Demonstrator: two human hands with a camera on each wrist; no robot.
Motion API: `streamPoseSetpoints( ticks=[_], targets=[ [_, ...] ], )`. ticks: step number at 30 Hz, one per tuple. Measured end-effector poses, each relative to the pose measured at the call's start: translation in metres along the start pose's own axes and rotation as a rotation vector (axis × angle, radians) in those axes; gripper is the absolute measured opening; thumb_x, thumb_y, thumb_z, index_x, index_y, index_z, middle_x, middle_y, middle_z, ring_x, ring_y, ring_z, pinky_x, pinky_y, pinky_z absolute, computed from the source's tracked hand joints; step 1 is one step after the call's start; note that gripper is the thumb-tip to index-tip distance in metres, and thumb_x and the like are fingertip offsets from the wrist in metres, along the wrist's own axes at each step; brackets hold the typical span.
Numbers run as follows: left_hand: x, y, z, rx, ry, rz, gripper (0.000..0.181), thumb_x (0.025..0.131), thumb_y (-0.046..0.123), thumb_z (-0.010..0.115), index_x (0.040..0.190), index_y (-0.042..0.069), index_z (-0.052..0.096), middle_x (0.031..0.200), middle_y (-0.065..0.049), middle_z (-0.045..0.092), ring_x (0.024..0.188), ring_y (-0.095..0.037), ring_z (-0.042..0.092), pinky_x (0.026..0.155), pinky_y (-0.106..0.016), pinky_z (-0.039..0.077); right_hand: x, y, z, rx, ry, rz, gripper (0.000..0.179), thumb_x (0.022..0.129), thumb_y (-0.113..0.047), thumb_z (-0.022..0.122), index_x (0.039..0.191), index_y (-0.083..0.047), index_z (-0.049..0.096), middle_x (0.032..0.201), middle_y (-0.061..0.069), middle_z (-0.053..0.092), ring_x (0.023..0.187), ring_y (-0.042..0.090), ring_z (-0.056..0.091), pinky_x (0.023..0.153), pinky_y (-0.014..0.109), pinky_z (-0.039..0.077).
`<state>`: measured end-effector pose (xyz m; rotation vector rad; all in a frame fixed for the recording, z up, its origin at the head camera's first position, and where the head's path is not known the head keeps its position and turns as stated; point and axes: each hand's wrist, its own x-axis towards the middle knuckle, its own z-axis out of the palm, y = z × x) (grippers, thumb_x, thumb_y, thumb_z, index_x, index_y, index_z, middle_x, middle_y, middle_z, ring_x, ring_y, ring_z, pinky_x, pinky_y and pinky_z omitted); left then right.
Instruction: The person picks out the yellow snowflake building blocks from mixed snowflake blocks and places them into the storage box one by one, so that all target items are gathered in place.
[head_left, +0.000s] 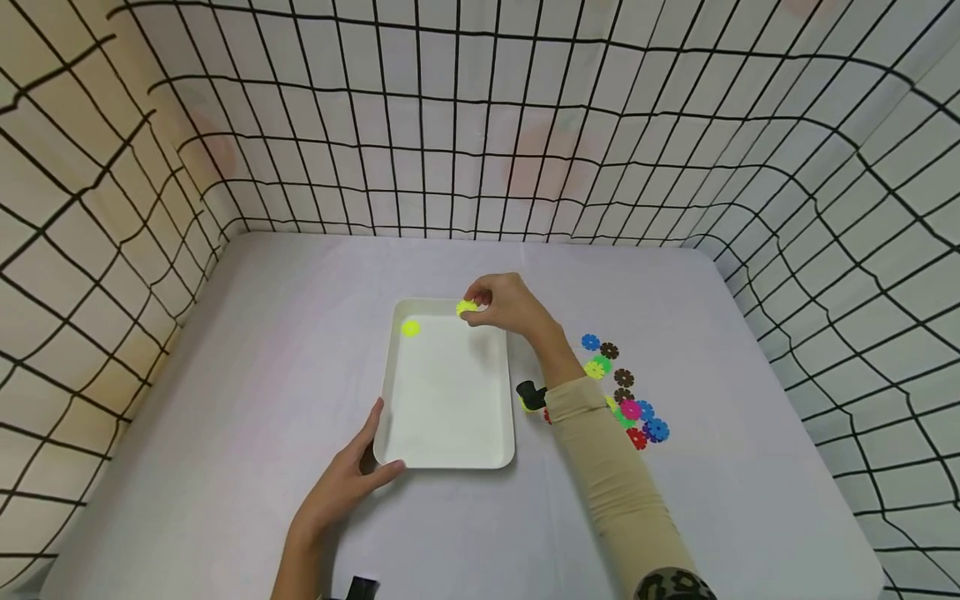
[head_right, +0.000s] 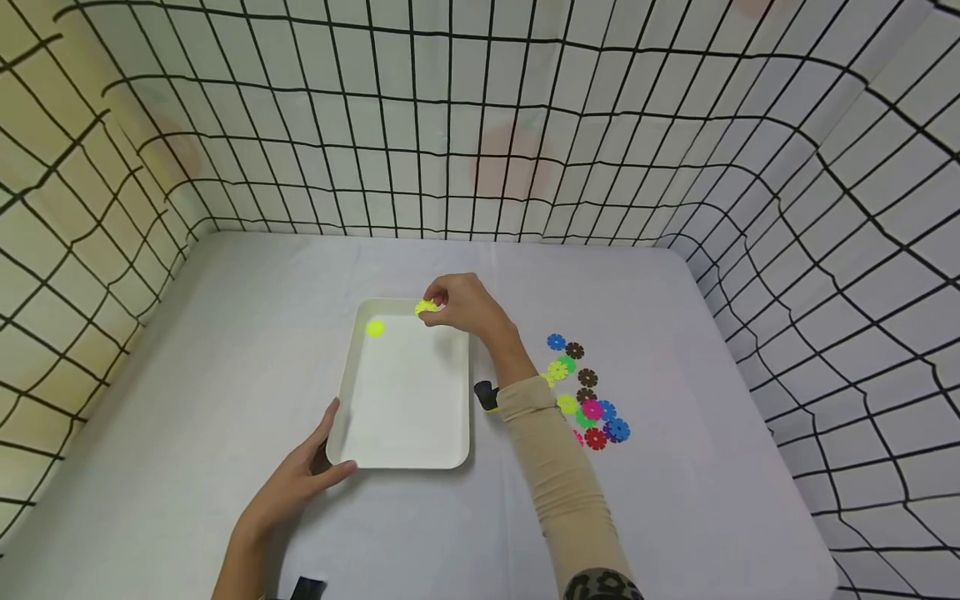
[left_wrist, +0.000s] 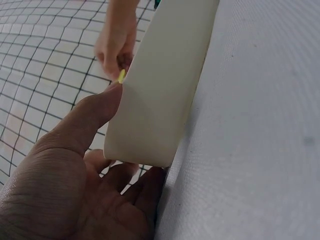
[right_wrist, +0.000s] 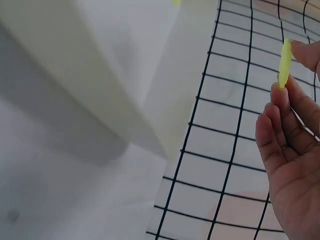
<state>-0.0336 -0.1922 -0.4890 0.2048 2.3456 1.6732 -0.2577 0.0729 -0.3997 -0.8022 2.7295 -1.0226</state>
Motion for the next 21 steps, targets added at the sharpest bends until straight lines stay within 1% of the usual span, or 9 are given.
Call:
streamPoseSetpoints(
  ticks=[5, 10, 13, 16, 21],
  targets=[
    [0.0, 0.001, 0.0, 0.007, -0.001, 0.001, 0.096, 0.088, 0.034, 0.072, 0.158, 0.027, 0.006, 0.165, -0.003, 0.006, 0.15, -0.027, 0.012, 0.1, 0.003, 0.015, 0.009, -0.016, 0.013, 0.012, -0.026, -0.012, 0.024, 0.079, -0.021, 0.079, 0.097, -0.007, 0.072, 0.089, 0.004, 0.068, 0.087, 0.021, 0.061, 0.076, 0.026, 0.049],
    [0.001, 0.001, 0.001, -0.012, -0.005, 0.002, 0.097, 0.088, 0.032, 0.073, 0.158, 0.026, 0.006, 0.165, -0.004, 0.006, 0.15, -0.027, 0.012, 0.1, 0.002, 0.017, 0.018, -0.03, 0.031, 0.004, -0.069, -0.052, 0.026, 0.08, -0.023, 0.079, 0.099, -0.007, 0.072, 0.092, 0.003, 0.069, 0.091, 0.024, 0.063, 0.077, 0.024, 0.05],
    [0.002, 0.001, 0.001, -0.018, -0.009, -0.003, 0.097, 0.088, 0.031, 0.073, 0.158, 0.025, 0.006, 0.165, -0.004, 0.006, 0.15, -0.027, 0.013, 0.1, 0.002, 0.018, 0.022, -0.036, 0.041, -0.008, -0.081, -0.07, 0.026, 0.08, -0.022, 0.079, 0.099, -0.006, 0.073, 0.092, 0.004, 0.069, 0.091, 0.024, 0.064, 0.078, 0.023, 0.051],
    [0.002, 0.001, 0.002, -0.021, -0.011, -0.01, 0.097, 0.088, 0.03, 0.073, 0.158, 0.025, 0.006, 0.165, -0.004, 0.006, 0.15, -0.027, 0.015, 0.1, 0.001, 0.019, 0.026, -0.04, 0.049, -0.026, -0.081, -0.081, 0.025, 0.079, -0.022, 0.08, 0.097, -0.005, 0.073, 0.091, 0.005, 0.07, 0.089, 0.021, 0.064, 0.077, 0.023, 0.051],
    [0.001, 0.001, 0.001, -0.025, -0.01, -0.006, 0.097, 0.088, 0.029, 0.073, 0.158, 0.027, 0.006, 0.165, -0.004, 0.007, 0.15, -0.028, 0.019, 0.1, 0.0, 0.021, 0.032, -0.039, 0.06, -0.054, -0.088, -0.076, 0.026, 0.079, -0.022, 0.08, 0.097, -0.006, 0.073, 0.09, 0.004, 0.07, 0.085, 0.014, 0.061, 0.075, 0.02, 0.05]
  ],
)
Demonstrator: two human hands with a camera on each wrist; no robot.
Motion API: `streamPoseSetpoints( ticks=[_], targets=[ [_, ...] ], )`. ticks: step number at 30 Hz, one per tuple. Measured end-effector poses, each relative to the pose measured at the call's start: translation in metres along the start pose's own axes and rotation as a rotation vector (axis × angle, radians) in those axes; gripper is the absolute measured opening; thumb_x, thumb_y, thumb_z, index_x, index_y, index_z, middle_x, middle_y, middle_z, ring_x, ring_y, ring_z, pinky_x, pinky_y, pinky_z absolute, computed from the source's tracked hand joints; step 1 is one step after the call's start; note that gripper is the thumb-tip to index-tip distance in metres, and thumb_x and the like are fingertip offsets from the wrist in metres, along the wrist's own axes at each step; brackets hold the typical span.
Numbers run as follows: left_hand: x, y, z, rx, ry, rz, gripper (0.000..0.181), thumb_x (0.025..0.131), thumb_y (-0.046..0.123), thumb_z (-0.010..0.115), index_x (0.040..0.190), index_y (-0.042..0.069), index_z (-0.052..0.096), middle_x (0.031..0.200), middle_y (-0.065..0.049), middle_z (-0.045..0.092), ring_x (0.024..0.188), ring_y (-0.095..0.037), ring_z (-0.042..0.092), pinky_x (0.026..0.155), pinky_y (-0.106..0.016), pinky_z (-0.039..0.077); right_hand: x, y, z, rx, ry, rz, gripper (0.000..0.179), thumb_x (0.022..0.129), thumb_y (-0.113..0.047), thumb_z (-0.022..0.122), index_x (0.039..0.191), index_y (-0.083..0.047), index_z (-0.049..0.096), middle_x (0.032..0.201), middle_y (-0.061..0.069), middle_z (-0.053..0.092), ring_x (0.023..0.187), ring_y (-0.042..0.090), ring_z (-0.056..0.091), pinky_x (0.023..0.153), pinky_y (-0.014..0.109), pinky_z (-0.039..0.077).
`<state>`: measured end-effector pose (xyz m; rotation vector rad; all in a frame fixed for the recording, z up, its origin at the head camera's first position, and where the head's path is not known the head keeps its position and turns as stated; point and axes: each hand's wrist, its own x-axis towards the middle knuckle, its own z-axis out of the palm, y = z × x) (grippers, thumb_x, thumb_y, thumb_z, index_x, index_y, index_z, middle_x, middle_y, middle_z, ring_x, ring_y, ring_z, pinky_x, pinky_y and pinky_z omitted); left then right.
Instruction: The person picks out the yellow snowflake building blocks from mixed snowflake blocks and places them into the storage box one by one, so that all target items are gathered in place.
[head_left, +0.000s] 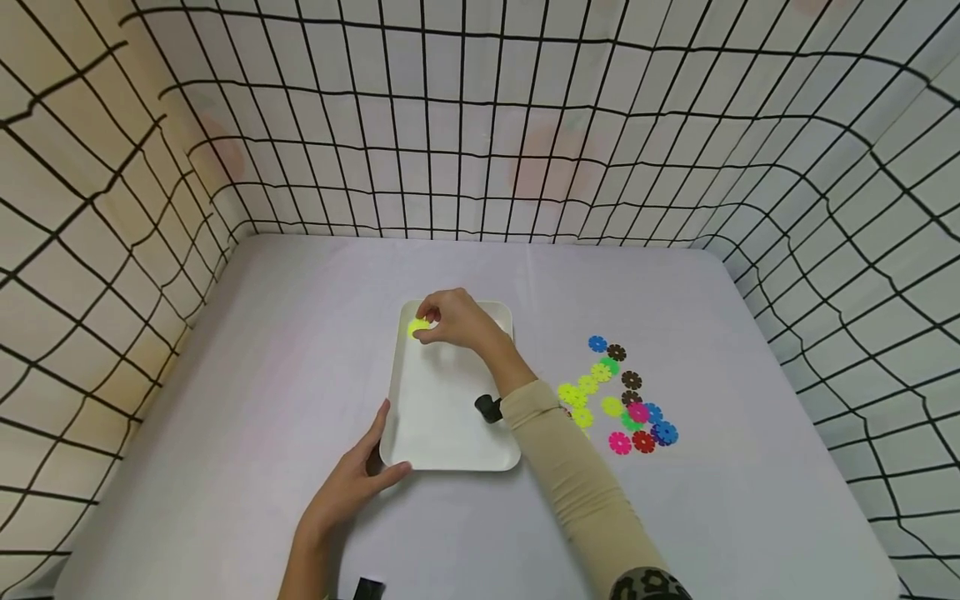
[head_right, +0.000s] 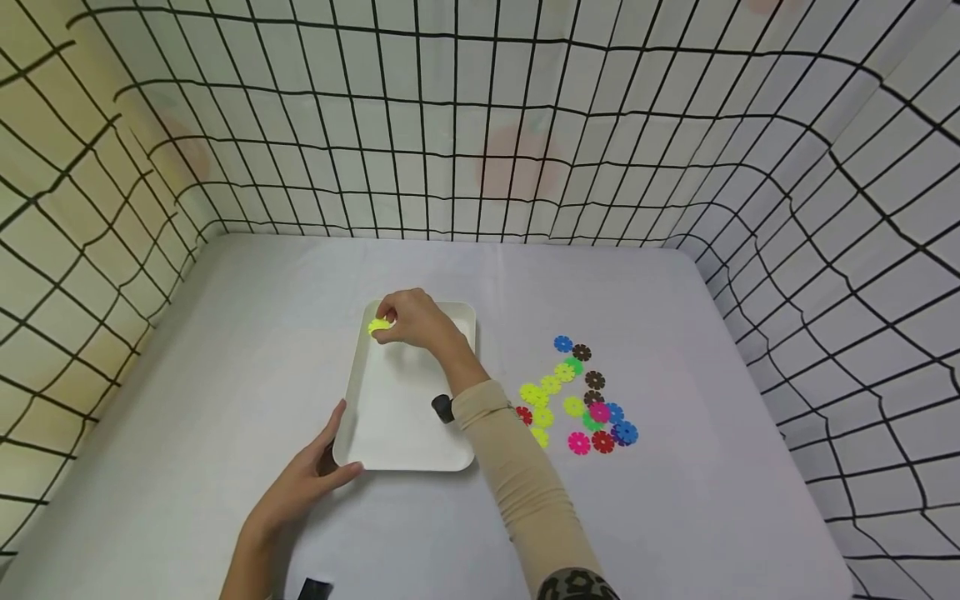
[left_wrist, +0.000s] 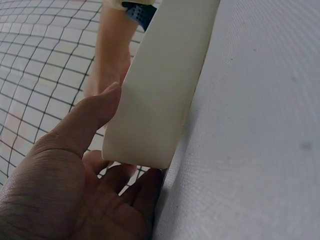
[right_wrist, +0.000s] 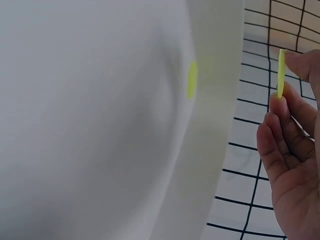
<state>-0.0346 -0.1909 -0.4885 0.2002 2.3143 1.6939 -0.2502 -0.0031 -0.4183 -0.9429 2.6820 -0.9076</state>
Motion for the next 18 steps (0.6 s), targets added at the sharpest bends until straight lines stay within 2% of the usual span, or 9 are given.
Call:
streamPoseSetpoints(
  ticks=[10, 18],
  targets=[
    [0.0, 0.0, 0.001, 0.0, 0.003, -0.02, 0.097, 0.087, 0.031, 0.074, 0.158, 0.028, 0.007, 0.165, -0.002, 0.008, 0.15, -0.026, 0.017, 0.1, 0.0, 0.02, 0.007, 0.013, 0.023, -0.069, -0.069, 0.069, 0.026, 0.081, -0.027, 0.077, 0.098, -0.008, 0.073, 0.087, 0.001, 0.067, 0.08, 0.011, 0.057, 0.073, 0.021, 0.046],
    [0.0, -0.002, 0.0, -0.01, 0.003, -0.014, 0.097, 0.086, 0.031, 0.074, 0.157, 0.03, 0.008, 0.165, -0.002, 0.008, 0.149, -0.026, 0.02, 0.101, -0.001, 0.022, 0.011, 0.015, 0.035, -0.126, -0.096, 0.059, 0.025, 0.08, -0.025, 0.078, 0.096, -0.007, 0.074, 0.082, 0.0, 0.066, 0.075, 0.009, 0.055, 0.071, 0.019, 0.045]
  ],
)
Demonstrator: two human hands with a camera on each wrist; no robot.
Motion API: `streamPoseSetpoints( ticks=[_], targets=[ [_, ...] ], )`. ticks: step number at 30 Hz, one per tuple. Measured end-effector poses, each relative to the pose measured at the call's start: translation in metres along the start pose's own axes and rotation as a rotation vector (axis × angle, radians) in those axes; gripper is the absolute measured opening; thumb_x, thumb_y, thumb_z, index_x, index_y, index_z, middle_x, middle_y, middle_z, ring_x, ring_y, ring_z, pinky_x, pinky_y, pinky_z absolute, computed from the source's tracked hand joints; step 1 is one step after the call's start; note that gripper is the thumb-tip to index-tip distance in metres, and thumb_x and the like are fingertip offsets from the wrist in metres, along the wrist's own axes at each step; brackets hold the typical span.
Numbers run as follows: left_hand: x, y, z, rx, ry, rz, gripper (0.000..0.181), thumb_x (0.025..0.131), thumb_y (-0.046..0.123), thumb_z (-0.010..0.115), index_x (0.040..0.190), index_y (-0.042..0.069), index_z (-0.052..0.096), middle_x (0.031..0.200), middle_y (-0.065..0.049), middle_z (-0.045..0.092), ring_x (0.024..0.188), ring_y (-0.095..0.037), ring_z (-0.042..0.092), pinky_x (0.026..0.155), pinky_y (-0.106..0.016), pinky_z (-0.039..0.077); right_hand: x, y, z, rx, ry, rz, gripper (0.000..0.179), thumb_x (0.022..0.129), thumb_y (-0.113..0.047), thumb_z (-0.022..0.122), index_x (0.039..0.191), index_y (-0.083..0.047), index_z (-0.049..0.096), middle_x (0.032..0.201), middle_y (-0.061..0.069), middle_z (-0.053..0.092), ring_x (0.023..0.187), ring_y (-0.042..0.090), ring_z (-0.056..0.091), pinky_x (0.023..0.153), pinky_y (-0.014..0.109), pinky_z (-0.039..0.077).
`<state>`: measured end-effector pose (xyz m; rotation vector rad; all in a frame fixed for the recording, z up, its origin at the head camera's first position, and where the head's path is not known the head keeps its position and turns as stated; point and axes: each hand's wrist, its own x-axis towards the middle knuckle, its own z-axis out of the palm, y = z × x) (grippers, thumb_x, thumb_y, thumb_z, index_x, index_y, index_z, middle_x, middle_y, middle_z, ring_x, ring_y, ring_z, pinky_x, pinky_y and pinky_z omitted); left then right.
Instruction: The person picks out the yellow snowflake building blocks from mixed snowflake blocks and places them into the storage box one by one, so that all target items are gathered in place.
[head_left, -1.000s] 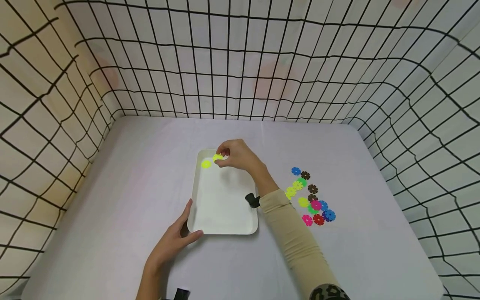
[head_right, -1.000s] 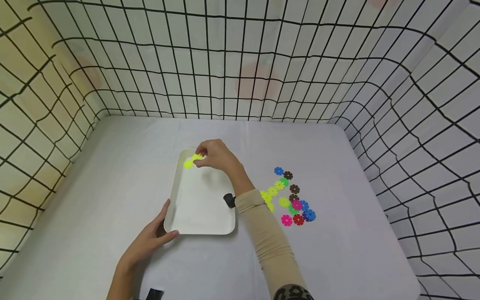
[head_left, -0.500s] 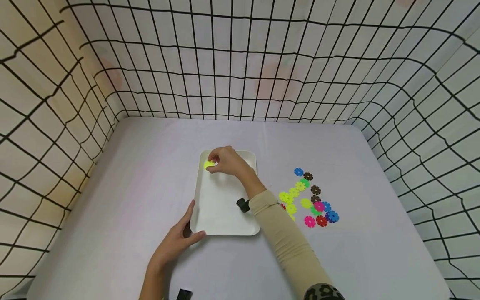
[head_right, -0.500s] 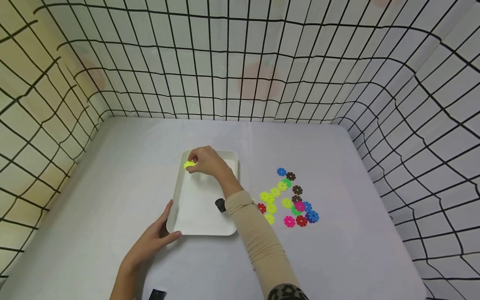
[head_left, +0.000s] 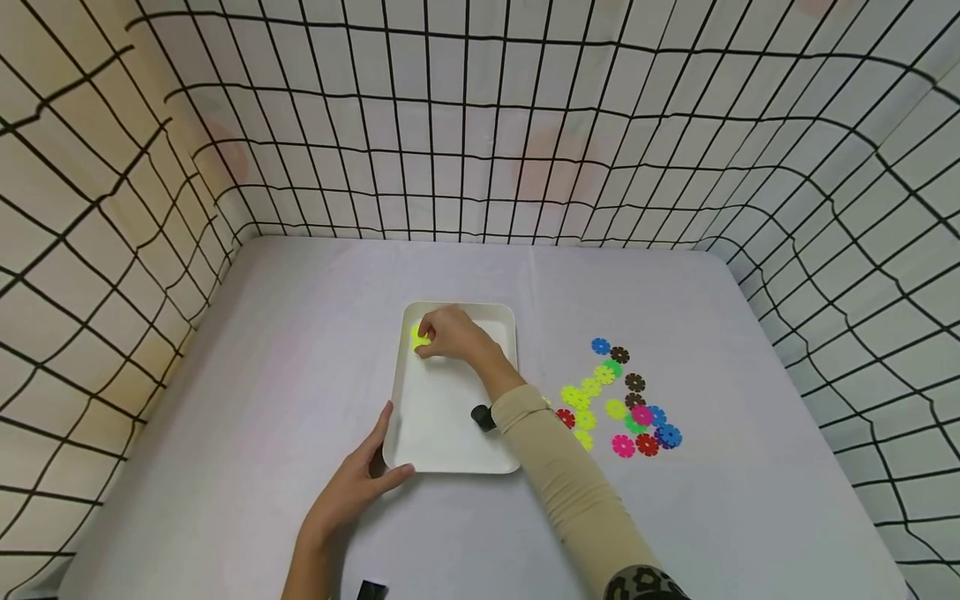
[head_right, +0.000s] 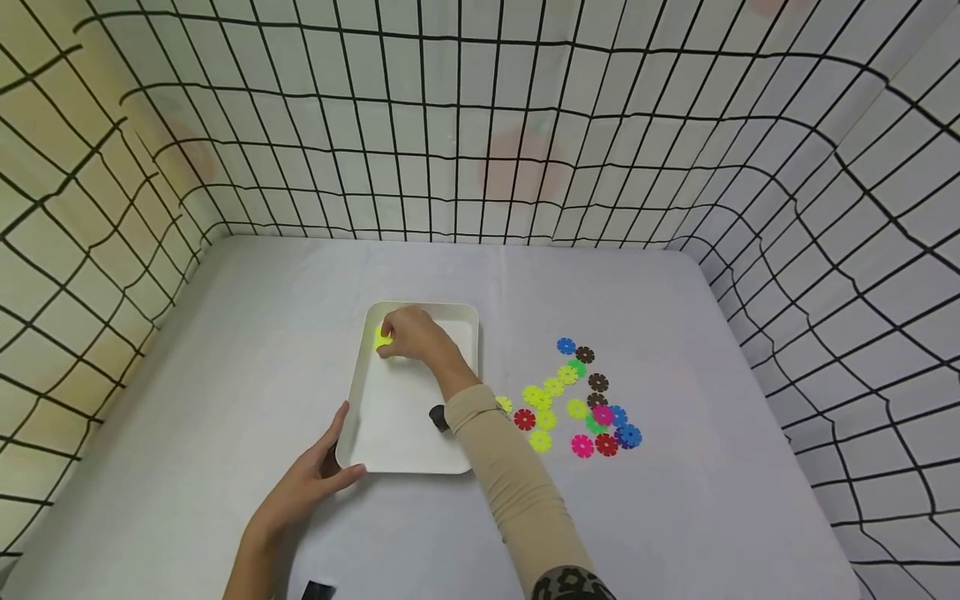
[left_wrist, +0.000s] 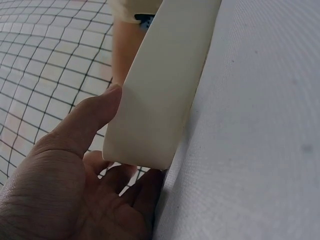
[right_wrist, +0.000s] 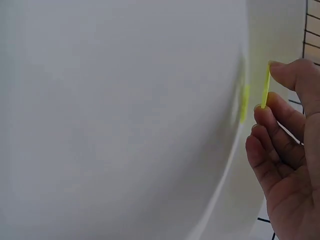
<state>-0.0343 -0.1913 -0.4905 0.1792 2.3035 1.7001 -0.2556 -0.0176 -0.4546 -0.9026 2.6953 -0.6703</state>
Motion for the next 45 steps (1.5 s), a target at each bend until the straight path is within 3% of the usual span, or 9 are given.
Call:
streamPoseSetpoints(
  ticks=[9, 18, 27, 36, 45],
  targets=[
    [-0.004, -0.002, -0.002, -0.008, 0.011, 0.016, 0.097, 0.087, 0.029, 0.074, 0.158, 0.028, 0.008, 0.165, -0.005, 0.009, 0.149, -0.028, 0.021, 0.101, -0.001, 0.022, 0.007, -0.004, 0.013, -0.066, -0.038, -0.035, 0.023, 0.081, -0.024, 0.076, 0.096, -0.006, 0.073, 0.085, 0.002, 0.069, 0.078, 0.011, 0.057, 0.075, 0.021, 0.048],
    [0.0, -0.002, -0.001, 0.033, 0.01, 0.004, 0.097, 0.086, 0.034, 0.074, 0.157, 0.031, 0.009, 0.164, -0.002, 0.01, 0.149, -0.022, 0.016, 0.102, -0.001, 0.019, 0.004, -0.004, 0.011, -0.029, -0.025, -0.009, 0.023, 0.08, -0.022, 0.076, 0.095, -0.005, 0.073, 0.083, 0.001, 0.067, 0.077, 0.011, 0.056, 0.075, 0.022, 0.048],
    [0.001, -0.002, -0.001, 0.034, 0.009, 0.022, 0.095, 0.088, 0.032, 0.073, 0.158, 0.026, 0.009, 0.165, -0.008, 0.008, 0.15, -0.029, 0.014, 0.104, -0.003, 0.019, 0.004, -0.005, 0.011, -0.03, -0.042, 0.001, 0.025, 0.08, -0.022, 0.076, 0.098, -0.004, 0.074, 0.087, 0.003, 0.069, 0.08, 0.012, 0.057, 0.078, 0.022, 0.049],
    [0.001, -0.003, 0.0, 0.024, 0.007, 0.029, 0.096, 0.087, 0.03, 0.074, 0.158, 0.024, 0.009, 0.164, -0.007, 0.009, 0.149, -0.028, 0.015, 0.103, -0.002, 0.02, 0.003, -0.005, 0.01, 0.0, -0.064, 0.037, 0.028, 0.081, -0.024, 0.076, 0.102, -0.005, 0.073, 0.09, 0.002, 0.069, 0.082, 0.011, 0.057, 0.078, 0.022, 0.049],
    [0.0, -0.002, 0.0, 0.031, 0.012, 0.02, 0.097, 0.087, 0.032, 0.073, 0.158, 0.025, 0.008, 0.164, -0.008, 0.01, 0.148, -0.027, 0.02, 0.102, -0.001, 0.02, -0.004, -0.002, 0.007, 0.055, -0.036, 0.051, 0.029, 0.079, -0.026, 0.078, 0.1, -0.005, 0.073, 0.085, 0.0, 0.067, 0.079, 0.01, 0.056, 0.078, 0.022, 0.049]
  ],
)
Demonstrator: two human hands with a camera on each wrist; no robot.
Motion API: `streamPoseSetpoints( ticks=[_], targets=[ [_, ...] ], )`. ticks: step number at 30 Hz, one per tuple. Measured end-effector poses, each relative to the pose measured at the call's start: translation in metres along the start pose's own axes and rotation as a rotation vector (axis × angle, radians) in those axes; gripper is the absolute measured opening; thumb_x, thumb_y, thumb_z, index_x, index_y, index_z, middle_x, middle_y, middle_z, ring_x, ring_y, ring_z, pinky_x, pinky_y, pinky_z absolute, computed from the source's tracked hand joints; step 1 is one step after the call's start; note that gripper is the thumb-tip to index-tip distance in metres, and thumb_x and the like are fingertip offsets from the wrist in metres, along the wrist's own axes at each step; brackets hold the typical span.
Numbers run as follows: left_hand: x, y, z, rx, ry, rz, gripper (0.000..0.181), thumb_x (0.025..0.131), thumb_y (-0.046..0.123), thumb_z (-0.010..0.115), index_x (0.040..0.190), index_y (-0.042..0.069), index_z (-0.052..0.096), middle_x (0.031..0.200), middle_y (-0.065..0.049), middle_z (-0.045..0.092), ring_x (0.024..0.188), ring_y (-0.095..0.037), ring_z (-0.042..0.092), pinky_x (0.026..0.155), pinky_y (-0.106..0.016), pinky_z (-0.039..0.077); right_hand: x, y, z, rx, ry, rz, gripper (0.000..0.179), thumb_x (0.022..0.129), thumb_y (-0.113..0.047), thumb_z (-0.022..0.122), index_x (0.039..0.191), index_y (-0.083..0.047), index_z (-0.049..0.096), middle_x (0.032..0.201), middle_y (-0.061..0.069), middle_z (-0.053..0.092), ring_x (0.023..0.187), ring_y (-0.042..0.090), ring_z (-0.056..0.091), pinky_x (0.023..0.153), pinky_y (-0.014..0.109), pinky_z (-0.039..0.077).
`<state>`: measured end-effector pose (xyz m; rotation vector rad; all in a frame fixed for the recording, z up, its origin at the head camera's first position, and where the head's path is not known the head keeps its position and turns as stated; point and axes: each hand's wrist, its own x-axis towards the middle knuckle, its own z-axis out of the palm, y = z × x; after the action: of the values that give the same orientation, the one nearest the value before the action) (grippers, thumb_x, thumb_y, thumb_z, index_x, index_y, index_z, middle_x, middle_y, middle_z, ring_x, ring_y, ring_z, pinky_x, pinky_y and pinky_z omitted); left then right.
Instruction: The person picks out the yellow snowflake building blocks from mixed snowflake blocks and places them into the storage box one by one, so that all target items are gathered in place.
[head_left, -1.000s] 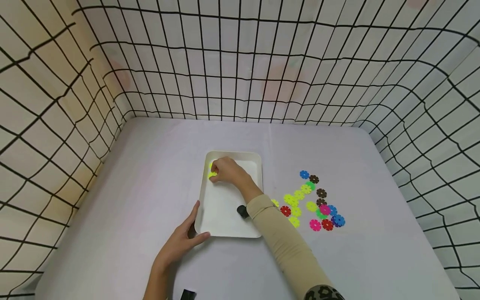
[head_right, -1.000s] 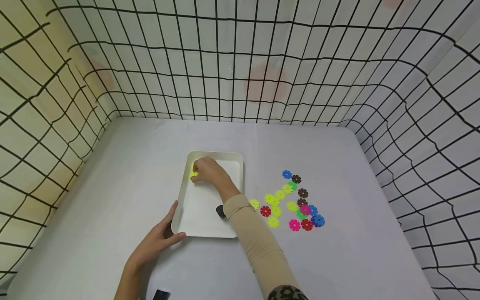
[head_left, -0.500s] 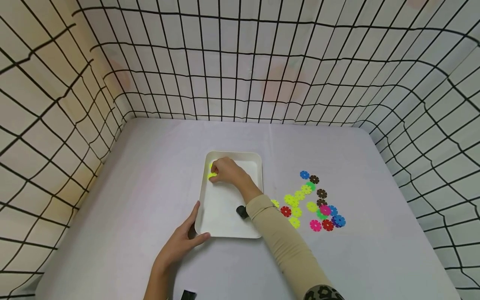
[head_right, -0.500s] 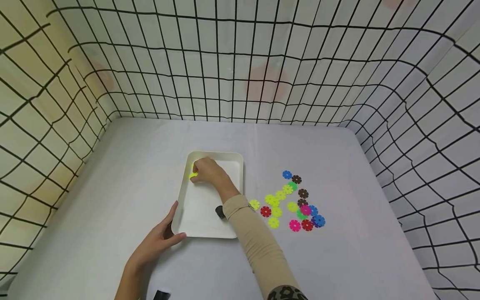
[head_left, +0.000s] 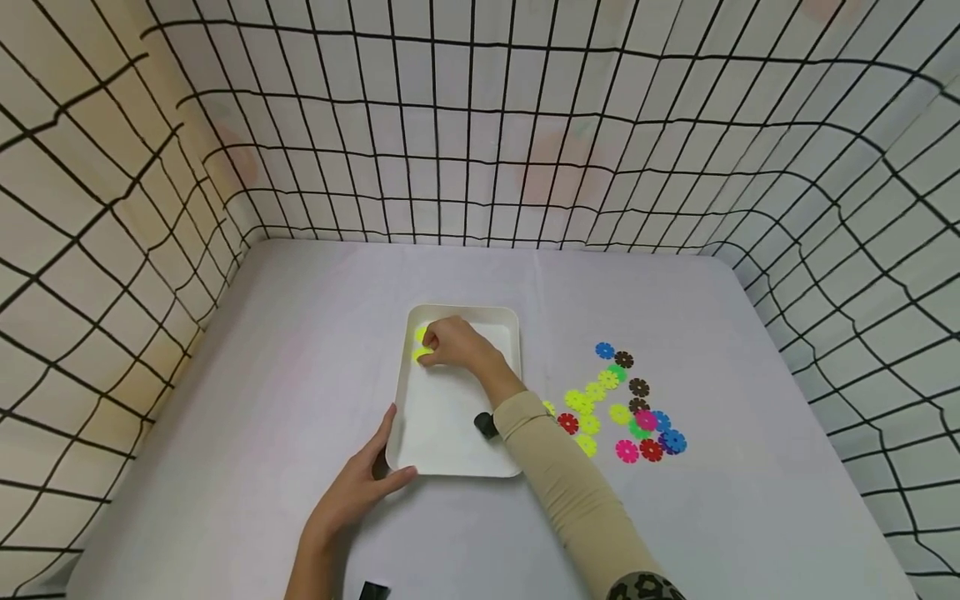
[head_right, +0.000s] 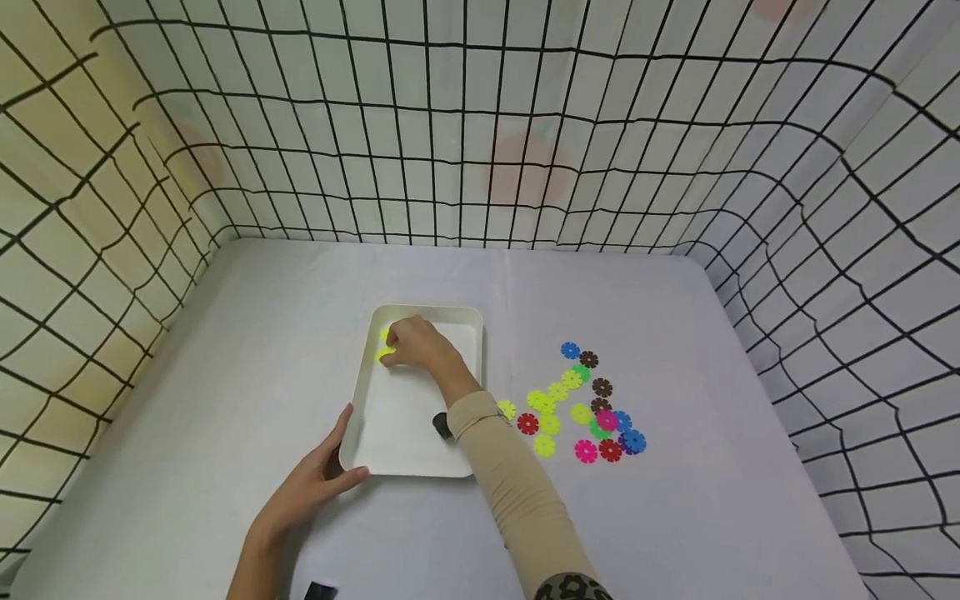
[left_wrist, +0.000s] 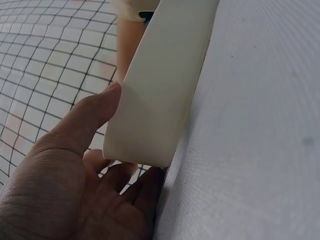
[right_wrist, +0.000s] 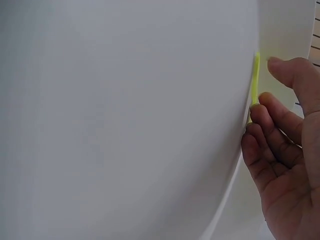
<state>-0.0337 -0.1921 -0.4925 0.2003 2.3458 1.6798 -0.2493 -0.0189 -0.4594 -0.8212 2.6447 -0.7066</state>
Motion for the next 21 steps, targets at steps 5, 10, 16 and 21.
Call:
streamPoseSetpoints(
  ticks=[5, 10, 16, 21],
  targets=[
    [0.001, 0.0, 0.001, -0.015, -0.018, 0.016, 0.096, 0.088, 0.03, 0.072, 0.158, 0.024, 0.006, 0.165, -0.009, 0.008, 0.148, -0.03, 0.021, 0.101, -0.001, 0.022, -0.009, 0.003, -0.007, 0.035, 0.019, -0.002, 0.03, 0.081, -0.028, 0.078, 0.101, -0.007, 0.072, 0.084, -0.001, 0.065, 0.078, 0.01, 0.056, 0.074, 0.02, 0.047],
    [0.001, -0.001, 0.0, -0.01, -0.02, 0.033, 0.095, 0.09, 0.027, 0.071, 0.158, 0.024, 0.006, 0.165, -0.01, 0.007, 0.148, -0.031, 0.02, 0.101, 0.0, 0.023, -0.017, -0.003, -0.022, -0.005, 0.039, -0.012, 0.034, 0.083, -0.032, 0.076, 0.106, -0.008, 0.071, 0.091, 0.0, 0.066, 0.082, 0.012, 0.057, 0.074, 0.022, 0.047],
    [0.002, -0.001, 0.002, -0.023, -0.028, 0.047, 0.094, 0.09, 0.026, 0.07, 0.158, 0.024, 0.005, 0.165, -0.01, 0.006, 0.148, -0.032, 0.02, 0.101, 0.0, 0.024, -0.038, -0.005, -0.049, -0.013, 0.049, 0.014, 0.037, 0.085, -0.032, 0.075, 0.111, -0.007, 0.07, 0.099, 0.002, 0.069, 0.089, 0.015, 0.06, 0.078, 0.027, 0.05],
    [0.001, -0.001, 0.001, -0.006, -0.023, 0.035, 0.095, 0.09, 0.028, 0.071, 0.158, 0.027, 0.005, 0.165, -0.007, 0.004, 0.15, -0.031, 0.013, 0.101, 0.002, 0.02, -0.054, 0.007, -0.066, -0.011, 0.067, 0.05, 0.035, 0.085, -0.031, 0.074, 0.11, -0.007, 0.071, 0.098, 0.002, 0.069, 0.09, 0.016, 0.06, 0.08, 0.029, 0.05]
  ],
)
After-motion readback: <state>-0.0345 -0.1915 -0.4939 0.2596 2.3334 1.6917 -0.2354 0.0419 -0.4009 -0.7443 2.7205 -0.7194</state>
